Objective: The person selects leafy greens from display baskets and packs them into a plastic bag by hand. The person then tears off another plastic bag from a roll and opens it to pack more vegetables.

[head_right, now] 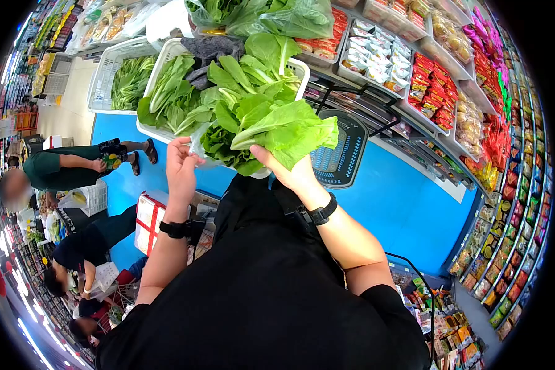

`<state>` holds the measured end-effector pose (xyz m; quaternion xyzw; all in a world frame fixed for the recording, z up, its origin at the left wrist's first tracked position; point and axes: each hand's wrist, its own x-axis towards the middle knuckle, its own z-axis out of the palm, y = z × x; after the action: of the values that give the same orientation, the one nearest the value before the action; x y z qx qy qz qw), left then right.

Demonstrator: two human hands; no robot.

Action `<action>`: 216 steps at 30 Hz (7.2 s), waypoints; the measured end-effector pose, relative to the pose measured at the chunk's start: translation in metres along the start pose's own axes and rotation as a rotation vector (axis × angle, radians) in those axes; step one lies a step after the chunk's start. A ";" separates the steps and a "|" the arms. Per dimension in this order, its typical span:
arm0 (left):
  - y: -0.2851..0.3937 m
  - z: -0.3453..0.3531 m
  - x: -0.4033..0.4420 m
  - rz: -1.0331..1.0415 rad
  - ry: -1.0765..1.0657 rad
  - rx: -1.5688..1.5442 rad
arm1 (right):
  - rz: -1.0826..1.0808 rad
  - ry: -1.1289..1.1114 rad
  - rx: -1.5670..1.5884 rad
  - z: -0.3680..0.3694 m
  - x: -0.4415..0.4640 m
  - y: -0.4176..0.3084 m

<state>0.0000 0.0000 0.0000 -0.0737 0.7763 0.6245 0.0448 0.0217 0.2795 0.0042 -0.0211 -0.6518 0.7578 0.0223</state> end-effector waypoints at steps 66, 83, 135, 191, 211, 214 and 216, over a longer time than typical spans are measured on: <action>0.010 -0.005 0.008 -0.066 -0.153 -0.785 | -0.254 -0.203 -0.824 -0.002 0.033 -0.007; 0.031 -0.040 0.036 -0.039 -0.095 -0.788 | 0.192 0.111 -0.510 -0.032 0.033 0.075; -0.003 -0.065 0.133 -0.424 -1.903 0.171 | 0.589 0.767 -0.275 0.067 -0.005 0.072; 0.026 -0.222 0.261 -0.349 -0.366 -0.524 | 0.644 0.202 -1.159 0.099 0.023 0.213; 0.003 -0.267 0.261 -0.365 -0.277 -0.594 | 0.921 -0.065 -1.290 0.108 0.096 0.172; 0.001 -0.263 0.256 -0.377 -0.288 -0.592 | 0.417 0.188 -1.383 0.114 0.121 0.154; 0.004 -0.257 0.249 -0.397 -0.291 -0.609 | 0.150 0.263 -1.327 0.120 0.142 0.151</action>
<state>-0.2403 -0.2644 0.0188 -0.1429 0.5116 0.8094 0.2503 -0.1282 0.1467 -0.1275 -0.1675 -0.9673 0.1881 0.0313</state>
